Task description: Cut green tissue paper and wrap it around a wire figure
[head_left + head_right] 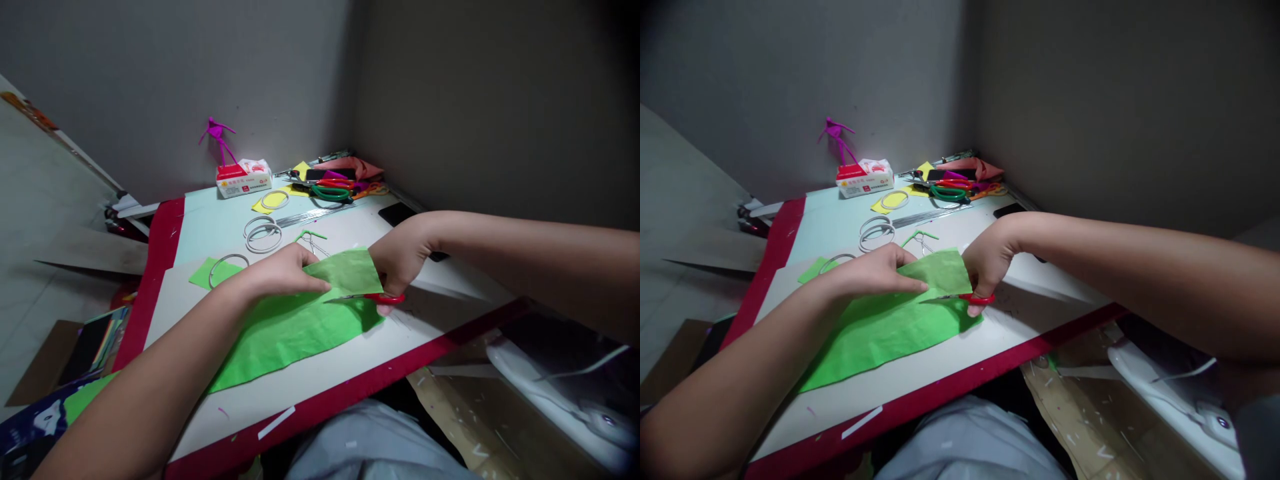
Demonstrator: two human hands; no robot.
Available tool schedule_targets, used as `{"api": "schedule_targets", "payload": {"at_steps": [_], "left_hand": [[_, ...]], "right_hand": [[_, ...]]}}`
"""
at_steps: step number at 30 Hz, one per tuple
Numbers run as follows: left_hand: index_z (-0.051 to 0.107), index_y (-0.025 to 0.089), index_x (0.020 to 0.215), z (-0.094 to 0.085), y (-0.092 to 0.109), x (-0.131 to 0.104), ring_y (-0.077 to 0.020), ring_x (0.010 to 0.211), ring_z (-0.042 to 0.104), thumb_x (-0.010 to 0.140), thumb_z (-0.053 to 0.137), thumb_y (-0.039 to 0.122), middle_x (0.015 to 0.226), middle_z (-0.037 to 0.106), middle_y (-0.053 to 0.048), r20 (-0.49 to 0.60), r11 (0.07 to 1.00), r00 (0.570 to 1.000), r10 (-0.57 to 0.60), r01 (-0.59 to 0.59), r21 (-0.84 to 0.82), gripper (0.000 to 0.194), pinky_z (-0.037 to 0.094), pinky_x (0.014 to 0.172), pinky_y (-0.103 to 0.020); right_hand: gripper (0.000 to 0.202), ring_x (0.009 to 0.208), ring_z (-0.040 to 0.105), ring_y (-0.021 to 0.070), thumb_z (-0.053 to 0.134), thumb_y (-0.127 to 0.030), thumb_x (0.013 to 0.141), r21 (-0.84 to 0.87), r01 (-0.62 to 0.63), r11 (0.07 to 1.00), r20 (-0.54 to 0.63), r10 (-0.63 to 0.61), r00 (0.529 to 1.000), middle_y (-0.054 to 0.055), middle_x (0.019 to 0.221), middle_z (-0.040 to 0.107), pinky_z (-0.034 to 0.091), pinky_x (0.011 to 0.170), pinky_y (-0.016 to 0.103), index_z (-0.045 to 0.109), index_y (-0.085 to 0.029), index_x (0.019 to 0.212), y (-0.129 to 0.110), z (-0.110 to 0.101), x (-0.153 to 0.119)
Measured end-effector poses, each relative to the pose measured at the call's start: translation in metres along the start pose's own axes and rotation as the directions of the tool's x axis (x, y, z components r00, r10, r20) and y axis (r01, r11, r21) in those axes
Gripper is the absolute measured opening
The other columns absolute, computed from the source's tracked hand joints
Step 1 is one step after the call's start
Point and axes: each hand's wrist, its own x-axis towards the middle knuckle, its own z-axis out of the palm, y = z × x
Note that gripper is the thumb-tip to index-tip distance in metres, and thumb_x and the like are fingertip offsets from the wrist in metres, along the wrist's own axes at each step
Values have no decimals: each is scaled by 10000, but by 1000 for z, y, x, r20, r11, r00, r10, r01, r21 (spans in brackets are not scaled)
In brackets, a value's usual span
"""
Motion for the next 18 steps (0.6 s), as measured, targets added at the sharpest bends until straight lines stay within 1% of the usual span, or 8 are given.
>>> {"api": "schedule_targets", "payload": {"at_steps": [2, 4, 9, 12, 18], "left_hand": [[693, 144, 671, 0, 0, 0, -87, 483, 397, 652, 691, 364, 542, 479, 39, -2, 1000, 1000, 0, 0, 2, 221, 298, 440, -209], [690, 143, 670, 0, 0, 0, -86, 484, 395, 654, 693, 368, 542, 477, 39, -2, 1000, 1000, -3, 3, 6, 226, 296, 440, -210], [671, 144, 651, 0, 1, -1, -86, 485, 393, 659, 694, 369, 541, 475, 37, -17, 1000, 1000, -11, 11, 7, 226, 288, 434, -210], [664, 147, 645, 0, 1, -1, -85, 478, 388, 659, 695, 372, 534, 467, 40, -23, 1000, 1000, -15, 15, 1, 228, 284, 428, -209], [662, 150, 633, 0, 1, -1, -86, 473, 397, 648, 700, 364, 532, 480, 40, -33, 1000, 999, -17, 17, -6, 217, 287, 427, -211]], "right_hand": [[505, 825, 603, 223, 802, -581, 482, 3, -17, 1000, -1, 17, 1000, -11, 780, 688, 452, 767, 347, 668, -164, 734, -1, 0, 0], [504, 815, 604, 217, 786, -592, 504, -2, -23, 1000, -1, 23, 1000, -12, 763, 682, 453, 757, 341, 663, -158, 729, 0, 0, 0], [563, 919, 602, 241, 745, -609, 593, -25, 3, 1000, 45, -1, 999, 10, 874, 684, 456, 816, 337, 655, -153, 911, 8, -2, -1], [570, 937, 597, 254, 735, -610, 618, -51, -8, 999, 63, 11, 998, 17, 884, 675, 459, 819, 337, 649, -148, 940, 12, -3, -1], [599, 954, 587, 251, 734, -621, 615, -24, 36, 999, 75, -34, 997, 2, 859, 659, 452, 829, 321, 641, -148, 971, 11, -3, -1]]}}
